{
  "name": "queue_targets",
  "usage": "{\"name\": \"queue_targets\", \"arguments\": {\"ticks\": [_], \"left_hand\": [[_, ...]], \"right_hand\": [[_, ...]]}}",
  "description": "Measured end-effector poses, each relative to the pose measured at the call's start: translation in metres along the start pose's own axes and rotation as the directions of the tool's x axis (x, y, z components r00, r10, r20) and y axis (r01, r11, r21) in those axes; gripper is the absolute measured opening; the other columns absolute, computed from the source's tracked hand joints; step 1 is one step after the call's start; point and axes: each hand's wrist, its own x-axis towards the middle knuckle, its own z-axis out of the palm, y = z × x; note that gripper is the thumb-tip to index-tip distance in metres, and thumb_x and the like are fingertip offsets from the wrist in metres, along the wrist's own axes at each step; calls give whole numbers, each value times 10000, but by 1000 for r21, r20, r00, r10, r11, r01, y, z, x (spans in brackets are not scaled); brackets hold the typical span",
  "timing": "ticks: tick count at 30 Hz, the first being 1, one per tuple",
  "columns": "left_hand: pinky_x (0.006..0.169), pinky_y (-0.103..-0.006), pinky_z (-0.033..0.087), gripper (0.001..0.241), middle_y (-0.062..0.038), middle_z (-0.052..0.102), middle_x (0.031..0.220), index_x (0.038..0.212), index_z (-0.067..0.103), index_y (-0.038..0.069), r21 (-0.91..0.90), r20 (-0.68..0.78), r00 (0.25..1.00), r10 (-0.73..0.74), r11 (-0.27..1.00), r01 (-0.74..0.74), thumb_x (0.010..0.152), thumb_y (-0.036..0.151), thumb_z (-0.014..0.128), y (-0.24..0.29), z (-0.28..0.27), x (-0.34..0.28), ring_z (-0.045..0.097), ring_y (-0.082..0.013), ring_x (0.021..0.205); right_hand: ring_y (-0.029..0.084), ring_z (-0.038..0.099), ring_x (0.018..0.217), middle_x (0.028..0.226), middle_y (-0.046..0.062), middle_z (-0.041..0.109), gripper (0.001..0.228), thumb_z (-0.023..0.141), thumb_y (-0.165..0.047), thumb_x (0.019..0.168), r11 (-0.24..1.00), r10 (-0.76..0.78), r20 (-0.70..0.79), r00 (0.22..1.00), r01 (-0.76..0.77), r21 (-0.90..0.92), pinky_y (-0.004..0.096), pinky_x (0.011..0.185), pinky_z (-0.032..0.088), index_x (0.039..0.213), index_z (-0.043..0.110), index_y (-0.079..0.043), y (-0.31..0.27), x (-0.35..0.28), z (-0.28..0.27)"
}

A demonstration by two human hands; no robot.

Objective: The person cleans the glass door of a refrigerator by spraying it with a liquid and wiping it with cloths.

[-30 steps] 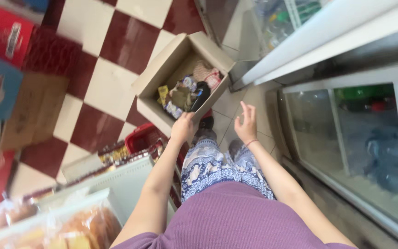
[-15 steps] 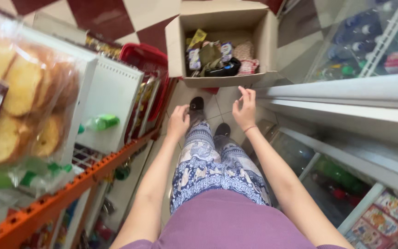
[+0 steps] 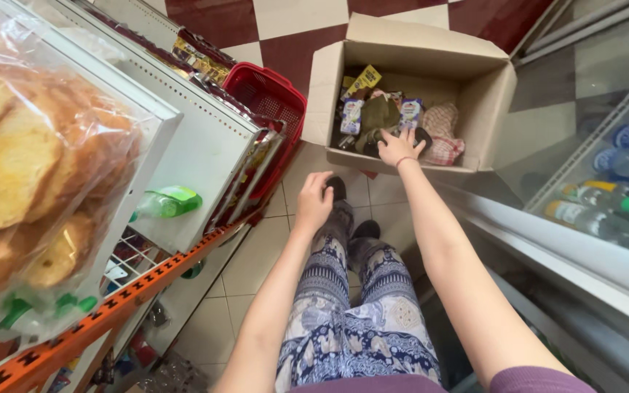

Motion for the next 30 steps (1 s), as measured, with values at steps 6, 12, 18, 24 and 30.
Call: {"name": "queue_targets", "arguments": {"ticks": [6,12,18,24,30], "left_hand": [[860,-364,552,373,-142,663,1170,1251,650,58,-5,-55,977,-207,978,207,879,37,640,-50,-31,-37,699,-247,909],[876,-367,546,369,-133,667,1159,1245,657,52,29,-34,965,-260,965,261,876,31,638,-44,-34,-38,693,-242,931],[785,-339,565,369,-123,671,1148,1237,666,63,-148,-33,989,-146,979,139,870,36,644,-35,24,19,713,-214,871],[872,-391,565,571,-141,594,1286,1407,553,153,-91,129,977,-173,979,185,856,75,681,14,46,65,686,-291,968],[999,-480,442,843,-259,377,1425,1421,519,158,-88,81,993,87,993,-80,631,-11,761,52,34,57,469,-508,1246]], "right_hand": [[319,309,1497,1595,41,405,528,595,-521,912,980,134,218,967,-162,118,755,1120,197,1395,593,-309,-6,38,9],[217,827,1013,1056,114,837,300,782,-129,902,738,244,-175,954,-65,672,299,992,617,1187,829,-46,-21,33,16],[258,626,1078,1282,154,640,634,527,184,781,-189,319,-10,948,74,979,361,876,521,1398,569,43,-17,11,6],[295,533,1307,1401,169,576,398,478,-22,1037,-402,-261,302,917,-388,829,429,1139,437,1429,484,49,7,-19,-14],[260,518,1369,1449,141,558,411,464,-121,1067,-393,-291,301,908,-400,828,418,1179,384,1456,468,13,-17,-122,-68]]}}
